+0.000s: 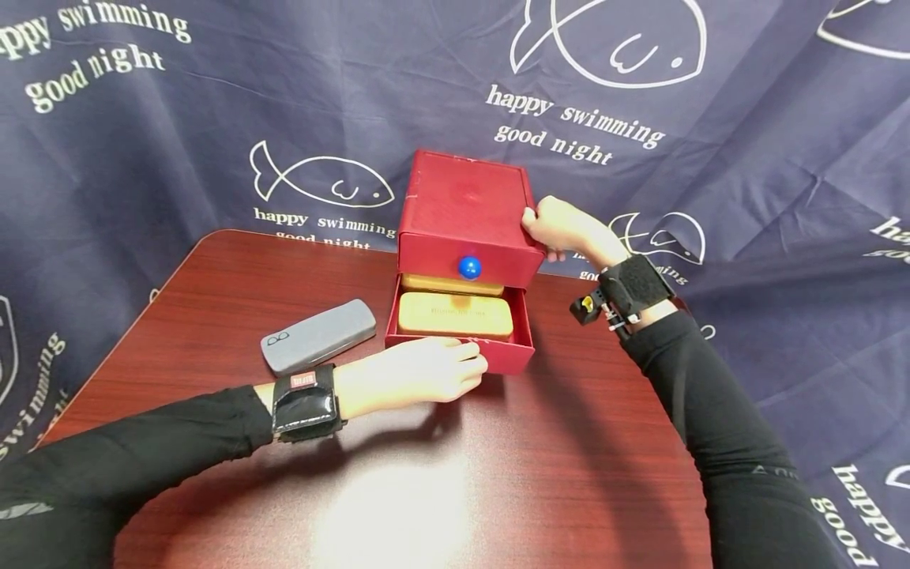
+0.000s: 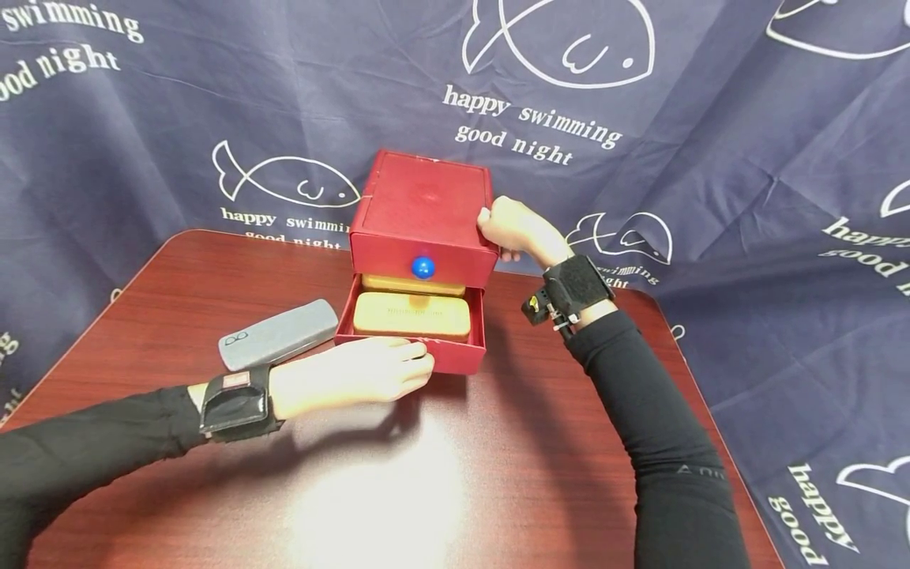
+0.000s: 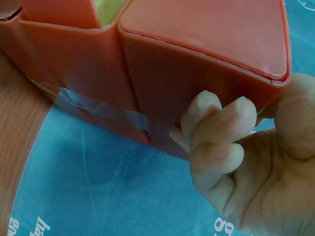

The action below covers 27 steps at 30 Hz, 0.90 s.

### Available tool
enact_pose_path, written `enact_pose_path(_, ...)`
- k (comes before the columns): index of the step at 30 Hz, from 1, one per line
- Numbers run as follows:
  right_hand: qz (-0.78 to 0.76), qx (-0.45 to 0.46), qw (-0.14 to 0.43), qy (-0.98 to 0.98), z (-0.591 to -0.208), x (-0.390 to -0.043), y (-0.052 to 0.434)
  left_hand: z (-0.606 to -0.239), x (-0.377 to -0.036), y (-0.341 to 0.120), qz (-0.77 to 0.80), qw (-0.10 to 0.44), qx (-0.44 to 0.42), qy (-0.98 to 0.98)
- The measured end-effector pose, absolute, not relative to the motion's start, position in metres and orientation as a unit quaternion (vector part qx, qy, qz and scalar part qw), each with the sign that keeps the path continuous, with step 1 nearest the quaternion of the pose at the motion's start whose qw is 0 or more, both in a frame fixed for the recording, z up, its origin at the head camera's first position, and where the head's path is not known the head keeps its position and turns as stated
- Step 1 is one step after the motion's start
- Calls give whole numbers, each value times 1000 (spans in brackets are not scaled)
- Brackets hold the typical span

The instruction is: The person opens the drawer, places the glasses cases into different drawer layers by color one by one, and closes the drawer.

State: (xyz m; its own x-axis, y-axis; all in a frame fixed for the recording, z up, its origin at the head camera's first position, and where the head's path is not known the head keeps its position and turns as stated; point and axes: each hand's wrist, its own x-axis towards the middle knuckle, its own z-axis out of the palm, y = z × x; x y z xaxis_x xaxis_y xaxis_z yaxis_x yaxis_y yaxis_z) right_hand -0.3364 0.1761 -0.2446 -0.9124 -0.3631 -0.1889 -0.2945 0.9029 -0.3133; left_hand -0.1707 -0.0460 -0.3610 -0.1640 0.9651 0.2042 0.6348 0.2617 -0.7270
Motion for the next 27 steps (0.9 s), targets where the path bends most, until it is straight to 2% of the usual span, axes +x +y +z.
enact_pose_path(13, -141, -170, 119, 968, -246, -337, 178, -364, -200, -47, 268, 308, -530, -743)
enact_pose_path(24, -142, -163, 114, 970, -247, -338, 176, -365, -219, -54, 235, 228, -494, -805)
enact_pose_path(27, -142, -162, 115, 970, -247, -338, 177, -365, -222, -53, 240, 225, -484, -811)
